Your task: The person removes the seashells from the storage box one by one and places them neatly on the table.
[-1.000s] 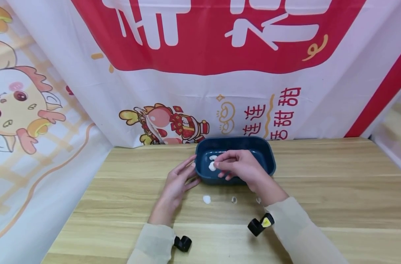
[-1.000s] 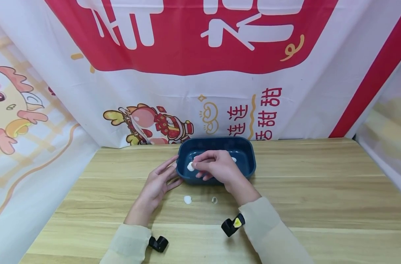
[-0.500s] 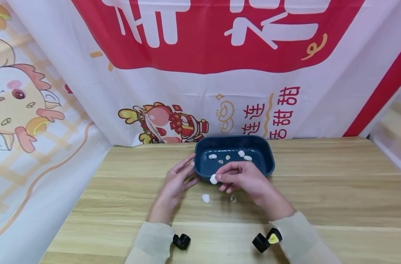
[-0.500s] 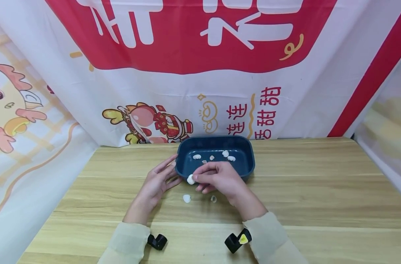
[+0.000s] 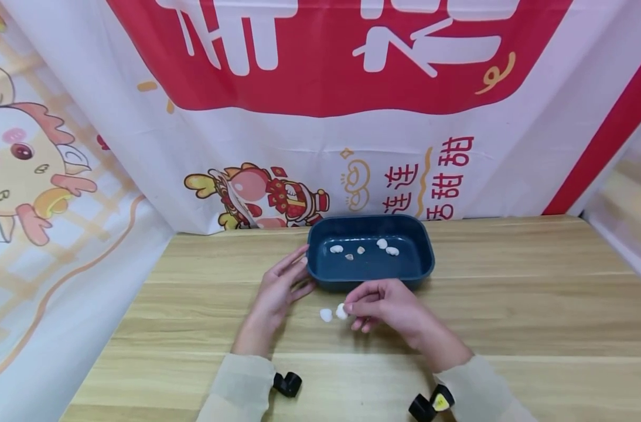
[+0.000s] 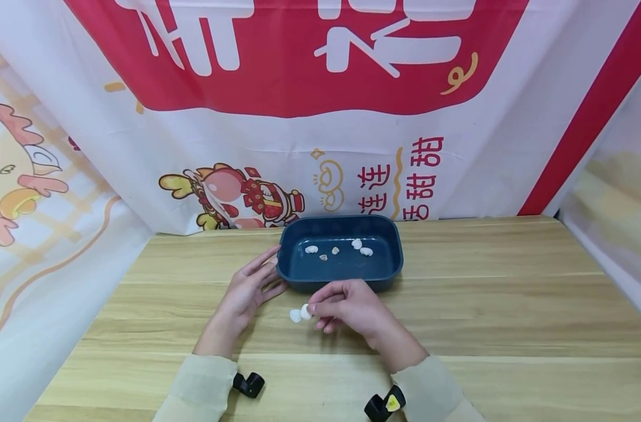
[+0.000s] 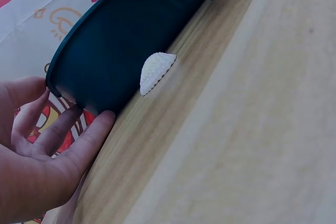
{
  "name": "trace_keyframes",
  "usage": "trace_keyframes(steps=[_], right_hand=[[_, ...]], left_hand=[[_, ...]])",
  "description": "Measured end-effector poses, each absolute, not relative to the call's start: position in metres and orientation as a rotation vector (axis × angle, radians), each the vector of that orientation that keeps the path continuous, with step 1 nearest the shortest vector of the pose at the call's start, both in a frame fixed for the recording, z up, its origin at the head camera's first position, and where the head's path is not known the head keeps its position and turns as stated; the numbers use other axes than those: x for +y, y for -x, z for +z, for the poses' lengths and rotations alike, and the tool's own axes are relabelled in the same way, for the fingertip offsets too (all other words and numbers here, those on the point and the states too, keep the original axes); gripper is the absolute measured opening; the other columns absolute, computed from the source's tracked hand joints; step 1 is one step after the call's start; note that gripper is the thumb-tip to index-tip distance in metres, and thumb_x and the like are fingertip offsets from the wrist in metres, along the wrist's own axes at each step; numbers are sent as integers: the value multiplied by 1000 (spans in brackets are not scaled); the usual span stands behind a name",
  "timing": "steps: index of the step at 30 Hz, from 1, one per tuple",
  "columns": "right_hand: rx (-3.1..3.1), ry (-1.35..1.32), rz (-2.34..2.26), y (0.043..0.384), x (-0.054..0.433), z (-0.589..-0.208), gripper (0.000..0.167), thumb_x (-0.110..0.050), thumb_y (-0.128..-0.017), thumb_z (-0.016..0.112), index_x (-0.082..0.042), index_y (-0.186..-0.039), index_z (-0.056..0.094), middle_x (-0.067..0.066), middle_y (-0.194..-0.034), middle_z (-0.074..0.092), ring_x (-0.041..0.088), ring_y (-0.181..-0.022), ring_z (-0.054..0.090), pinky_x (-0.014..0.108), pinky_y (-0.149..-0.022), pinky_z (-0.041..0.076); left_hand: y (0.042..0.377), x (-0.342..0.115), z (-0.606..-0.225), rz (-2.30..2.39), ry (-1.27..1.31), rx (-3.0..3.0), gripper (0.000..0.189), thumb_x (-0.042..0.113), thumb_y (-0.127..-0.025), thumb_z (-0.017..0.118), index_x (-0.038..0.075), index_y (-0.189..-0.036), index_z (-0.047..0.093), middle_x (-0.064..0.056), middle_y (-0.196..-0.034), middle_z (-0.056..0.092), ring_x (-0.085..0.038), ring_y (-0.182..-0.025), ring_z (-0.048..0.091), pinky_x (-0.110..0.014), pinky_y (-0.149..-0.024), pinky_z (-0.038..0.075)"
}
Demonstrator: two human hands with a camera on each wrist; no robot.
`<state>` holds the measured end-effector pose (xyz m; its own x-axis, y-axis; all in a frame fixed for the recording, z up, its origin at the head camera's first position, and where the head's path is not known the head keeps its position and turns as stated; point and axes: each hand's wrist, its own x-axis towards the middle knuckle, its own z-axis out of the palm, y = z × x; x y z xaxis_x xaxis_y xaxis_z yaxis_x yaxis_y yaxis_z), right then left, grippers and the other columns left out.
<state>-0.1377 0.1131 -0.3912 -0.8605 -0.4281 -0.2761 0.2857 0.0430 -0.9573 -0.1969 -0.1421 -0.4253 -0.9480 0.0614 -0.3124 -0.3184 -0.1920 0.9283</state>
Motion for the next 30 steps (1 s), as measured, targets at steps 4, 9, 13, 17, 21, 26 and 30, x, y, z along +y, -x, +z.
trace_keyframes(steps=[4, 9, 13, 17, 21, 26, 30], right_hand=[[1791, 127, -1866, 131, 111, -396, 21, -11, -97, 79, 4, -111, 74, 13, -94, 82, 14, -71, 75, 23, -64, 64], [1763, 101, -1845, 125, 109, -399, 22, -12, -95, 81, 3, -109, 75, 13, -93, 82, 14, -69, 75, 22, -62, 63], [1755, 78, -1825, 122, 106, -402, 23, -13, -94, 82, 1, -111, 76, 10, -93, 83, 13, -69, 75, 21, -61, 63], [1770, 124, -1812, 119, 100, -408, 22, -11, -93, 82, 3, -110, 76, 8, -90, 82, 13, -68, 74, 21, -59, 62], [1823, 182, -1768, 116, 93, -414, 19, -10, -92, 82, 3, -106, 77, 10, -87, 82, 12, -64, 73, 20, -56, 59], [1913, 221, -1699, 115, 83, -418, 16, -11, -90, 84, 0, -100, 78, 12, -79, 80, 12, -60, 71, 20, -52, 57], [1974, 213, -1652, 115, 78, -419, 13, -12, -90, 85, -3, -98, 79, 9, -76, 78, 12, -57, 70, 21, -50, 56]], left_hand=[[197, -143, -426, 2222, 300, 1818, 36, 30, -106, 69, 36, -142, 69, -4, -150, 68, -29, -137, 67, -46, -107, 63], [197, -143, -426, 2219, 297, 1822, 37, 31, -106, 69, 36, -142, 69, -4, -150, 68, -29, -137, 67, -47, -107, 63], [197, -143, -426, 2225, 297, 1826, 36, 30, -106, 69, 36, -142, 70, -4, -149, 69, -30, -136, 68, -47, -107, 63], [197, -143, -427, 2225, 300, 1825, 36, 30, -106, 69, 36, -142, 70, -5, -149, 69, -30, -136, 68, -47, -107, 63], [197, -143, -427, 2228, 298, 1825, 36, 30, -106, 70, 36, -142, 70, -5, -148, 70, -30, -136, 68, -46, -107, 63], [198, -143, -427, 2234, 295, 1819, 36, 30, -106, 69, 35, -142, 70, -6, -148, 70, -29, -135, 68, -47, -107, 63], [199, -143, -428, 2233, 296, 1817, 36, 29, -106, 69, 35, -142, 70, -6, -147, 71, -29, -135, 68, -47, -107, 63]])
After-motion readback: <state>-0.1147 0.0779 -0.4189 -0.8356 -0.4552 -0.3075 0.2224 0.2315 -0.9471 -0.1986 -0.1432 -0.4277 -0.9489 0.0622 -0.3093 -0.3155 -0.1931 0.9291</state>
